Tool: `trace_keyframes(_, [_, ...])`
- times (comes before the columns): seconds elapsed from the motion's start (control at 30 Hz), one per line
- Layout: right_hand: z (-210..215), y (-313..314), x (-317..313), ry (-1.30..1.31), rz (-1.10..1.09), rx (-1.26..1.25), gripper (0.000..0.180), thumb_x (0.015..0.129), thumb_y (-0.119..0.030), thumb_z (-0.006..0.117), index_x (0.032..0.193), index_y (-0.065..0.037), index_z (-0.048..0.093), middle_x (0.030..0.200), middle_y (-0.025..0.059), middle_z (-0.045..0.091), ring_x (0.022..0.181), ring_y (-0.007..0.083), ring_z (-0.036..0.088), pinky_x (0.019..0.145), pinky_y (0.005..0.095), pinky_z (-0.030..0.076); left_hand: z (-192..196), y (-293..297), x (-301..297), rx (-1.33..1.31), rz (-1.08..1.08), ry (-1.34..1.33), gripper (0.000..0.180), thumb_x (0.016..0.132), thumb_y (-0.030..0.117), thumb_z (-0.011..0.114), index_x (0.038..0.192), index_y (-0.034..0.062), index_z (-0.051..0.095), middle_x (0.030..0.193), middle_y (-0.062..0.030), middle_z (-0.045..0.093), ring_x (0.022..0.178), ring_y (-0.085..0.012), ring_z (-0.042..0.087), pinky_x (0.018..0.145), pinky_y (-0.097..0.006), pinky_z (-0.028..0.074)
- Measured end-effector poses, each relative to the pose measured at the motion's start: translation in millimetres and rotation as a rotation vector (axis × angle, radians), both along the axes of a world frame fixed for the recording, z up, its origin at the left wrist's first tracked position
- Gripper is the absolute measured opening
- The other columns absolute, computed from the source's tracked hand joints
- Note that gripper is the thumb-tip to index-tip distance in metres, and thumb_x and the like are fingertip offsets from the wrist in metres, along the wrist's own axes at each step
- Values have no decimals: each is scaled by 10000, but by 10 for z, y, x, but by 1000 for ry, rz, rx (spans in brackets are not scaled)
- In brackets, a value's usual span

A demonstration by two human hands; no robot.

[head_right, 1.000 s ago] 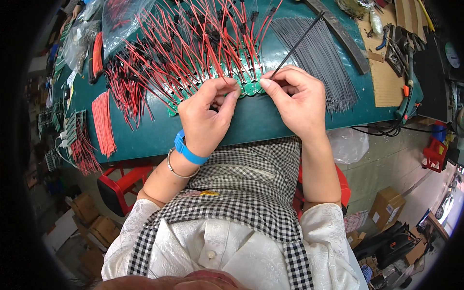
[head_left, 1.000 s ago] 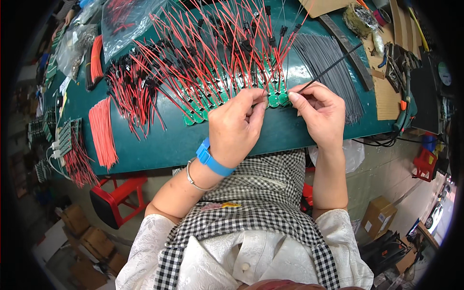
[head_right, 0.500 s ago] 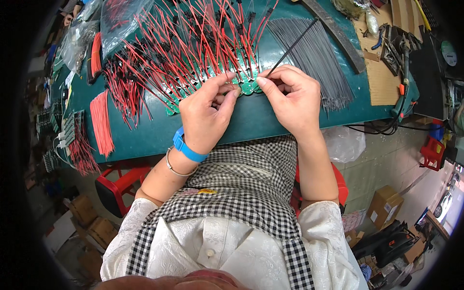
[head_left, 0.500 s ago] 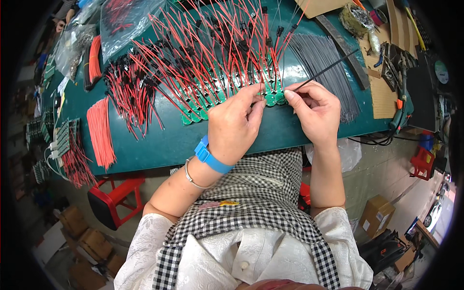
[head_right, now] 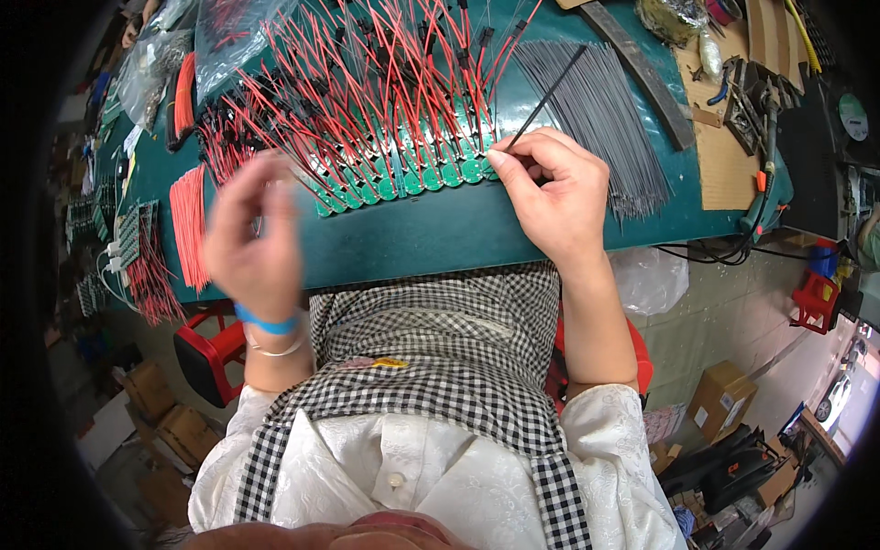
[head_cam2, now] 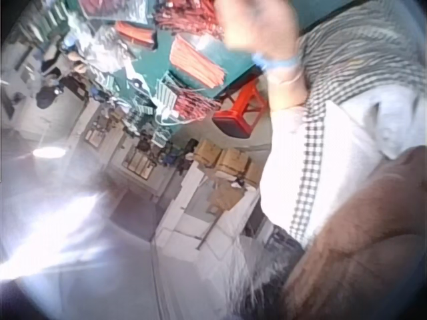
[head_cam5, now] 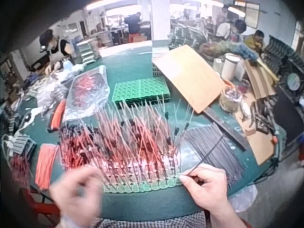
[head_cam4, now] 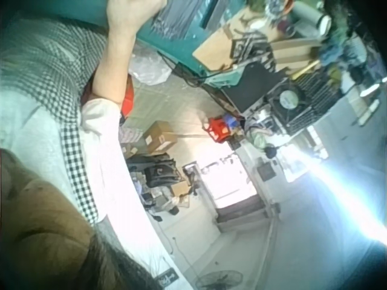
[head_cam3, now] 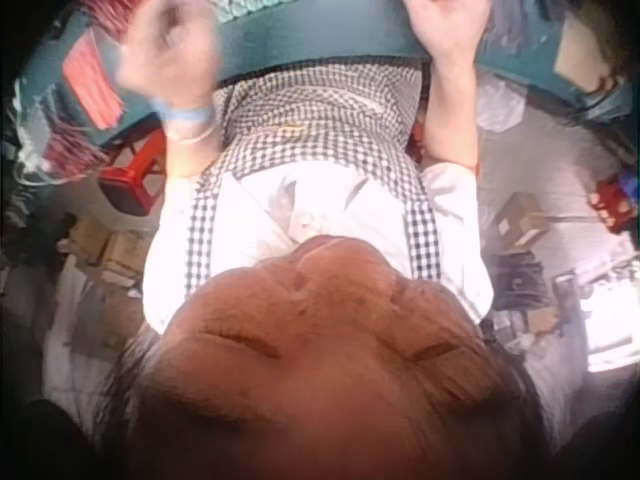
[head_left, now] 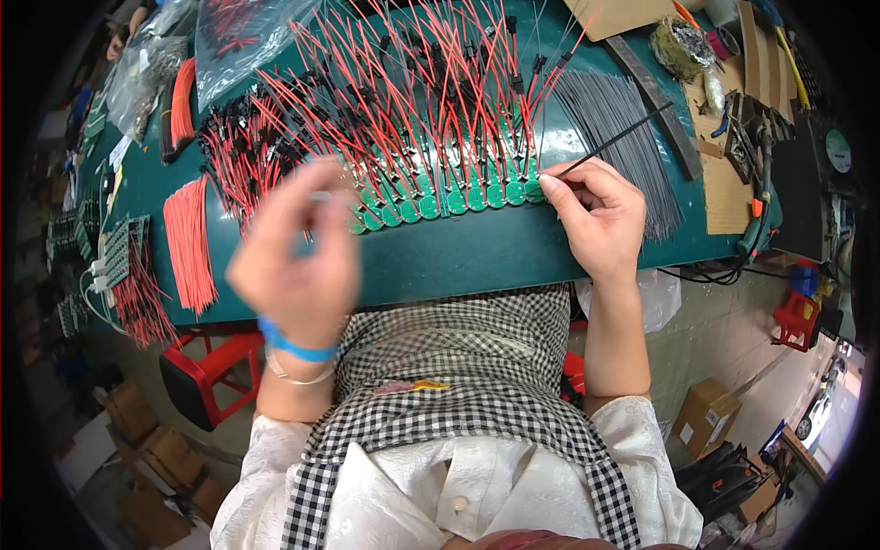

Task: The person inserts and organizes red and black wires from wire harnesses by hand into a multi-port electronic circuit board.

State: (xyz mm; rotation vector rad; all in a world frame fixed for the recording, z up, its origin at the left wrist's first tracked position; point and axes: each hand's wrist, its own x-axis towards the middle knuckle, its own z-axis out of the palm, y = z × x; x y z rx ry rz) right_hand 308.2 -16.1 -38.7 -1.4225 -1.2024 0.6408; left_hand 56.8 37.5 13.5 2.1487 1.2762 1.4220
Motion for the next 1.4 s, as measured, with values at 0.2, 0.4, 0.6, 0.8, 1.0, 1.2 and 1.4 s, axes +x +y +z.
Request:
trace_keyframes(0.2, [-10, 45, -5, -64, 0, 3, 59, 786, 19, 732, 809, 51, 687, 827, 79, 700, 662, 88, 620, 576, 221, 498, -67, 404, -1796, -158, 656, 564, 301, 871, 303, 742, 1031, 48, 724, 820, -28, 685, 664, -77, 540, 653, -237, 476])
trace_keyframes(0.4, [73, 90, -120, 0, 35, -74, 59, 802, 10, 727, 828, 50, 692, 825, 80, 689, 681, 83, 613, 591, 216, 490, -220, 203, -2674, -403, 695, 827, 434, 753, 402, 811, 809, -11, 689, 811, -178, 671, 739, -319, 656, 691, -404, 516])
trace_keyframes(0.6, [-29, -59, 8, 69, -30, -218, 129, 864, 23, 698, 985, 61, 672, 849, 2, 611, 724, 40, 556, 629, 169, 450, -264, 231, -2385, -485, 765, 640, 345, 743, 354, 797, 783, 21, 718, 748, -172, 688, 724, -344, 687, 674, -404, 540])
trace_keyframes(0.8, [-22, -24, -24, 81, -14, -206, 212, 870, 37, 691, 1077, 70, 654, 865, 1, 594, 731, 32, 543, 637, 155, 444, -201, 224, -2327, -562, 868, 653, 307, 760, 354, 773, 827, 55, 751, 767, -176, 688, 741, -354, 683, 690, -424, 539])
trace_keyframes(1.0, [-13, 41, -31, 50, -10, -179, 207, 842, 25, 704, 1048, 45, 691, 875, 19, 621, 745, 49, 562, 648, 183, 467, -168, 229, -2572, -506, 793, 719, 320, 811, 363, 726, 883, 52, 740, 793, -195, 683, 726, -348, 678, 680, -399, 524])
trace_keyframes(1.2, [-16, 80, -38, 70, -56, -84, 176, 812, 0, 726, 985, 31, 714, 835, 47, 667, 686, 65, 593, 610, 201, 500, -165, 208, -2799, -455, 706, 151, 260, 919, 216, 699, 1007, -28, 717, 820, -86, 717, 634, -85, 584, 601, -234, 462])
trace_keyframes(1.4, [15, 50, 18, -135, -106, 12, 167, 796, 10, 730, 961, 28, 713, 812, 60, 674, 628, 78, 590, 573, 205, 485, 35, 41, -1452, -395, 261, -378, 269, 965, 72, 609, 1197, -64, 595, 961, -112, 698, 681, -94, 595, 651, -222, 495])
